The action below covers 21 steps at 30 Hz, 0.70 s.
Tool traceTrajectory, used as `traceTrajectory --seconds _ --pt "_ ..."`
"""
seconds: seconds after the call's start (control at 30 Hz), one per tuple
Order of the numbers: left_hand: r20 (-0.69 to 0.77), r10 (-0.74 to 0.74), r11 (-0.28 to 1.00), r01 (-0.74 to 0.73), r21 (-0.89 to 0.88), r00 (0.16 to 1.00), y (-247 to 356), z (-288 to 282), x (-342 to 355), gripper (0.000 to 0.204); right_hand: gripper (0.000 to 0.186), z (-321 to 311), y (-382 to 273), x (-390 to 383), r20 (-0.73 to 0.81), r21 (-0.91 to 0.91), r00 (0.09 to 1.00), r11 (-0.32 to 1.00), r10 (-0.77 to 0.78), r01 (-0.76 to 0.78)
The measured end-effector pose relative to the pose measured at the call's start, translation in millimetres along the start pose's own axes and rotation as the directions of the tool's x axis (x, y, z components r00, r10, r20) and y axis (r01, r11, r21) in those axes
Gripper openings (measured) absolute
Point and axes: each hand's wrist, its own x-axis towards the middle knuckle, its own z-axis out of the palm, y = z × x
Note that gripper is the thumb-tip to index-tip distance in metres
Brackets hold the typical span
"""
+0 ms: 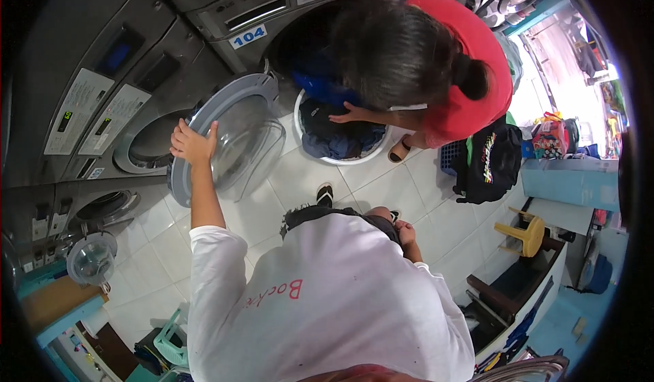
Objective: The recorder loads clothes from a pink bag into a commercial washing machine at a laundry shop.
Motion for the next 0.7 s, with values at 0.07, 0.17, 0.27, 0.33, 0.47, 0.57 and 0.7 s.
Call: traceTrajectory --seconds 0.07,0.17,0.27,0.33,0.47,0.57,0.7 --pt "-0.004 0.003 1.000 -0.003 0.001 1.000 -1 1 0 0.087 0.008 -4 3 5 0.030 0.014 1.000 1.000 0.009 -0.010" --pt "0.010 0.008 1.000 -0.008 0.003 1.000 -2 1 -1 0.088 0.012 -2 2 2 0.029 0.014 0.999 1.000 0.016 -0.017" --pt "0.004 0.015 1.000 -0.015 -0.003 1.000 -1 0 -2 0.088 0.011 4 -8 -9 -0.009 -0.022 1.000 1.000 0.018 -0.018" --pt "0.018 0.004 1.000 -0.004 -0.004 1.000 -1 -2 -3 0.088 0.010 5 -7 -12 -0.017 -0.041 1.000 0.999 0.021 -0.022" --pt "0.019 0.016 1.000 -0.017 0.003 1.000 -1 -1 -2 0.089 0.010 4 0 -11 -0.038 -0.040 0.999 0.999 0.012 -0.013" --pt "0.021 0.019 1.000 -0.019 -0.001 1.000 1 -3 -3 0.089 0.011 2 6 -10 -0.040 -0.040 0.999 0.999 -0.005 0.003" --pt "0.025 0.011 1.000 -0.011 0.011 1.000 0 -2 -3 0.089 0.011 6 7 -12 -0.088 -0.025 0.996 1.000 -0.002 0.000"
